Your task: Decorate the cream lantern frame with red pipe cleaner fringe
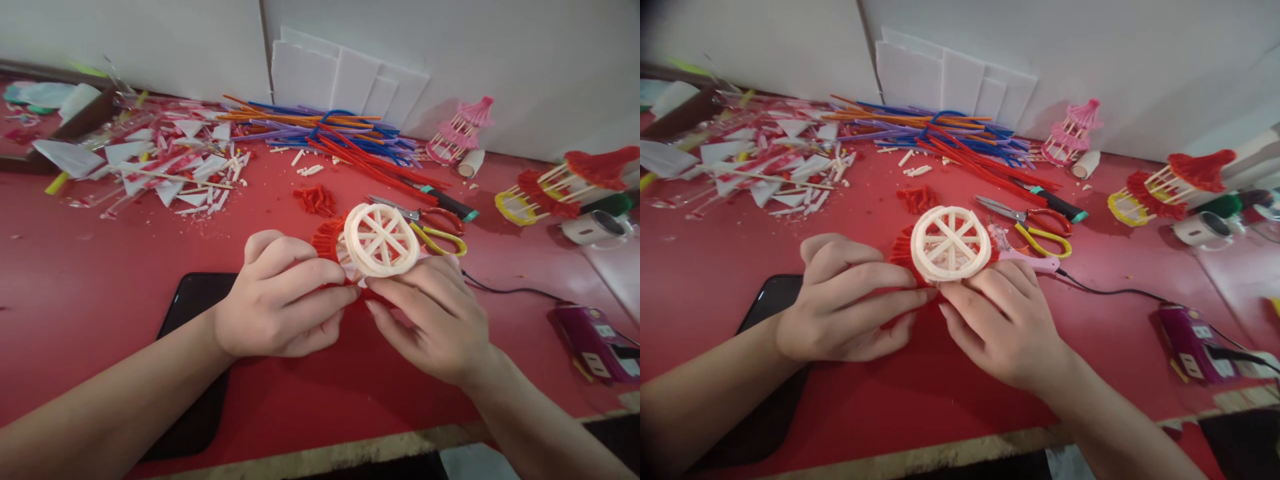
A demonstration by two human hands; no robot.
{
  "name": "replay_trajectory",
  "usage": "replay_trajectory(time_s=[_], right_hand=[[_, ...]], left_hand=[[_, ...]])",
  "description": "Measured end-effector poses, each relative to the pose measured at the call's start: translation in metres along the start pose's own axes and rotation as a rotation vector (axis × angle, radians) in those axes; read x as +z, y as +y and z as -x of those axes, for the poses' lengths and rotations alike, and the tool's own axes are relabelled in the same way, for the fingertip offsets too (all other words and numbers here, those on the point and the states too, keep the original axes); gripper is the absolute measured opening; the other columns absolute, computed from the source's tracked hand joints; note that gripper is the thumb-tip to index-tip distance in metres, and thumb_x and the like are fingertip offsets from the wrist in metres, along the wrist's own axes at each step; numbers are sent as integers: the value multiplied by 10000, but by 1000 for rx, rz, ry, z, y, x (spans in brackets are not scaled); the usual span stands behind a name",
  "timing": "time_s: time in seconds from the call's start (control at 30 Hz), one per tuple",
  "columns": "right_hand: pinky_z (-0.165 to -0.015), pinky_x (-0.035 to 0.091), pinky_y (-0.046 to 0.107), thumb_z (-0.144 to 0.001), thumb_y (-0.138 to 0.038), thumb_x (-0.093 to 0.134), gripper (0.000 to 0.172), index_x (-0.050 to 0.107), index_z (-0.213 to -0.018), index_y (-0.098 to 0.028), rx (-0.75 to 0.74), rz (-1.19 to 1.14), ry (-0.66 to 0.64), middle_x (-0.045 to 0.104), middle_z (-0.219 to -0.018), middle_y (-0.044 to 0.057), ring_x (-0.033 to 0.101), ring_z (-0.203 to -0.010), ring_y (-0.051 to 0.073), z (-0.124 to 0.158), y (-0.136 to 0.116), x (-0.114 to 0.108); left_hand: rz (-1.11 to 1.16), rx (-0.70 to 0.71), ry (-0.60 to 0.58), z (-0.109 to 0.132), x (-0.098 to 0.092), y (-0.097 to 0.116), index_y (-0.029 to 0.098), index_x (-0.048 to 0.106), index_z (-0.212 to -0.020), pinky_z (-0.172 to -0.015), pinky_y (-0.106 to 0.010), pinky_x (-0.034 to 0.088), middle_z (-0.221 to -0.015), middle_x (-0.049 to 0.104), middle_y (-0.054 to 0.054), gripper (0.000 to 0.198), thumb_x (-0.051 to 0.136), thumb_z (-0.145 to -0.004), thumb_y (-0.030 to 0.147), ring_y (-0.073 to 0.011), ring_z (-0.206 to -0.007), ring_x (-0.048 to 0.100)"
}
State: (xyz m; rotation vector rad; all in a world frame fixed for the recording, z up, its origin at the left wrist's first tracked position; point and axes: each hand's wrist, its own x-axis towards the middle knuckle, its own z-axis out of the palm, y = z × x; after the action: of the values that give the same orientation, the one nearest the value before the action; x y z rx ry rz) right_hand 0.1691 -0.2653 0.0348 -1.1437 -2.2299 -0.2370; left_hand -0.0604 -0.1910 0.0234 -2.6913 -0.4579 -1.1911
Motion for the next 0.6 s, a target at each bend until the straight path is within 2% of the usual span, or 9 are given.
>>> replay_trajectory(time_s=[0.07,0.17,0.23,0.3,0.37,0.47,0.53,0.6], right_hand=[[-770,533,377,-873,-180,708,185,684,-1056,-172,-51,-44,-45,726,-921,56,635,-834,199,0,5,-5],[-766,555,350,-861,-154,706,183,667,-1037,-184,-68,-134,-62,714,-852,31,649,-795,178,2,17,-17],[-763,559,330,-858,-113,672,202,655,-1035,-207,17,-140,-26,698,-824,15,650,-765,165,7,31,-25],[-774,569,339,-855,-102,614,246,640,-1065,-226,191,-72,-19,707,-912,34,677,-820,181,16,51,-30],[-826,580,420,-828,-154,589,362,602,-1185,-207,362,39,-105,695,-1089,100,693,-962,254,29,75,-29],[-926,553,552,-791,-139,507,506,552,-1295,-138,480,183,-283,663,-1182,176,652,-1138,346,48,106,-19],[-945,552,547,-748,-90,478,602,528,-1345,-137,478,186,-354,660,-1215,174,648,-1158,338,57,117,-11],[-940,555,532,-717,-63,463,624,539,-1330,-154,433,186,-373,663,-1214,160,654,-1142,324,62,121,-5]], left_hand=[[11,4,-1,0,0,0,274,717,-978,-754,-406,407,-854,749,29,186,724,-795,247,-216,-849,591],[24,-2,-13,1,0,0,273,723,-988,-753,-405,403,-863,753,37,200,737,-789,257,-211,-852,591],[28,-11,-12,1,0,0,283,727,-981,-742,-403,399,-862,762,48,194,737,-789,260,-209,-843,594],[29,-31,-15,1,0,1,295,725,-973,-738,-403,401,-856,766,55,182,728,-796,251,-207,-840,603],[34,-51,-24,1,0,2,302,717,-978,-737,-406,406,-853,761,56,182,722,-806,243,-205,-847,612],[52,-63,-29,0,-1,2,293,713,-996,-739,-408,410,-850,754,54,206,732,-800,232,-202,-849,608],[58,-68,-28,0,-1,3,290,717,-989,-747,-409,410,-840,754,53,198,729,-802,226,-202,-845,601],[64,-72,-28,0,-1,3,291,721,-979,-759,-409,410,-834,756,50,177,719,-813,229,-203,-847,594]])
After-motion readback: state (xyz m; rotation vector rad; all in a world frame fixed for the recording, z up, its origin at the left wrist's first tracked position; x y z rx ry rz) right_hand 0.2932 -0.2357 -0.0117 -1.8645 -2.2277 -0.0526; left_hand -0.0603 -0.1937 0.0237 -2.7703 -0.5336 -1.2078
